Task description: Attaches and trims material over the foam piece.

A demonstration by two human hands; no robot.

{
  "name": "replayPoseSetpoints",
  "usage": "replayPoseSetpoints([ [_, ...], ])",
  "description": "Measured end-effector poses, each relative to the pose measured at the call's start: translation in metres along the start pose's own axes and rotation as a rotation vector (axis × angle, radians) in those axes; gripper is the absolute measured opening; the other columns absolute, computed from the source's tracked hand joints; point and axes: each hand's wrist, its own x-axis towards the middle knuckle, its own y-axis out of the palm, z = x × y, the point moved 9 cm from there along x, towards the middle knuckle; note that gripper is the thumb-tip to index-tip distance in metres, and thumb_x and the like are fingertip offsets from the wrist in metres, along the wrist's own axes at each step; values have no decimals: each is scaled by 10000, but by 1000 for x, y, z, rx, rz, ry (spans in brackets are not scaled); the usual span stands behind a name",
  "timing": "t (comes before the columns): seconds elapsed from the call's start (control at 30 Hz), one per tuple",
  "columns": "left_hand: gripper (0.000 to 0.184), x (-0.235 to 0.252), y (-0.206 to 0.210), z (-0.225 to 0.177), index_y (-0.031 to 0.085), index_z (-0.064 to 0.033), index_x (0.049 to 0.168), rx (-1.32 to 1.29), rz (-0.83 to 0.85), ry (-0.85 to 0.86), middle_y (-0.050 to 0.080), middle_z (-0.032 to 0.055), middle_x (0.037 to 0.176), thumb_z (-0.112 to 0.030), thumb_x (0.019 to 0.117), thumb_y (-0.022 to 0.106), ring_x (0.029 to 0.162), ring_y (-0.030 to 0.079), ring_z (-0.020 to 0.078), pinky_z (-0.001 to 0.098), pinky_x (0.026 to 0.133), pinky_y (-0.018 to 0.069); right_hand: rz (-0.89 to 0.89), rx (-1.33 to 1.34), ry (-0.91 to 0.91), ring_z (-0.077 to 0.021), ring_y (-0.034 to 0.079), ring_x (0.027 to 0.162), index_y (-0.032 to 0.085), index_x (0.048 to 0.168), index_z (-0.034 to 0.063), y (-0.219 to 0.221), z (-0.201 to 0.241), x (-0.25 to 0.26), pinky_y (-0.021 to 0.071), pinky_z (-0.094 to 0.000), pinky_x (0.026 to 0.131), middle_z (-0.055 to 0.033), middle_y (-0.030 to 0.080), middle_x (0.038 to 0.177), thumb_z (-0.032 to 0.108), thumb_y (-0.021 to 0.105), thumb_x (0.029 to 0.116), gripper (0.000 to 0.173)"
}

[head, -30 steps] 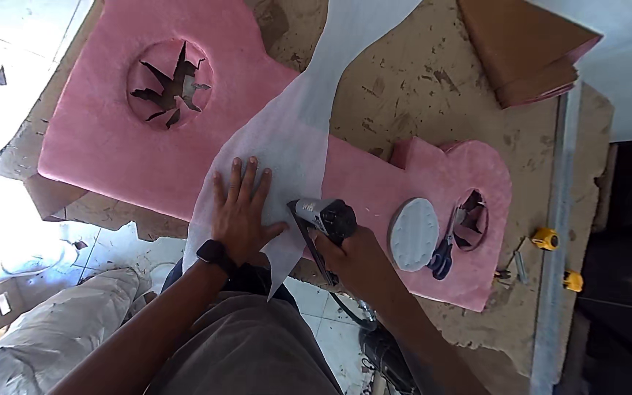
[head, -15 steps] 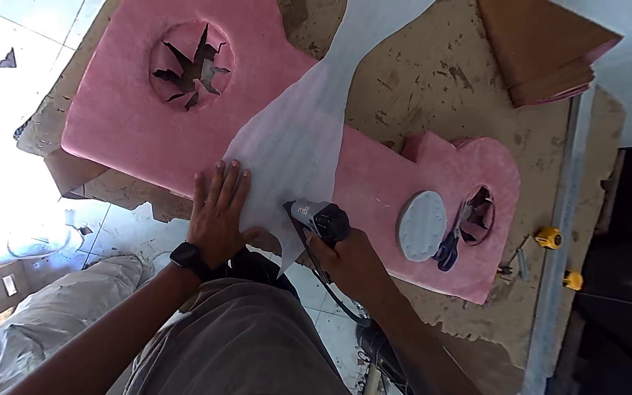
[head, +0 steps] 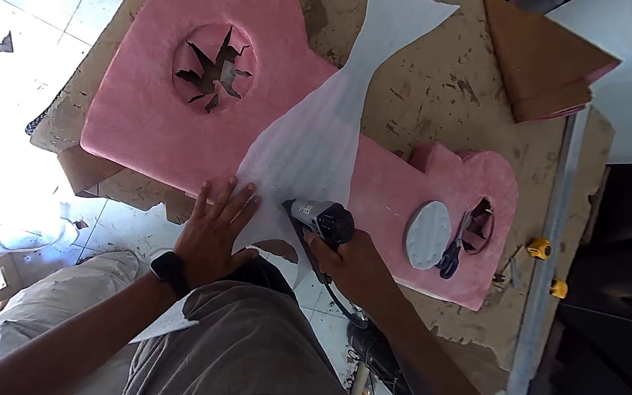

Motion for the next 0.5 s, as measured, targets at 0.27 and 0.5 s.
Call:
replayPoseSetpoints([
  [0.27,943,-3,-5,6,237,-239,1655,-44,31,22,35,-25,1746,-771,904,442,1602,-55,280,685,1251,13,16,3,27,-84,635,533,646,1042,261,0,24,15,584,-318,513,78,638,649,458,593,992,210],
  [0.5,780,-5,-19,13,397,-232,1595,-91,57,36,171,-52,1726,-686,961,428,1602,53,246,619,1273,87,25,22,97,-87,642,536,650,1034,262,-2,36,29,587,-322,516,73,641,642,481,584,994,232],
])
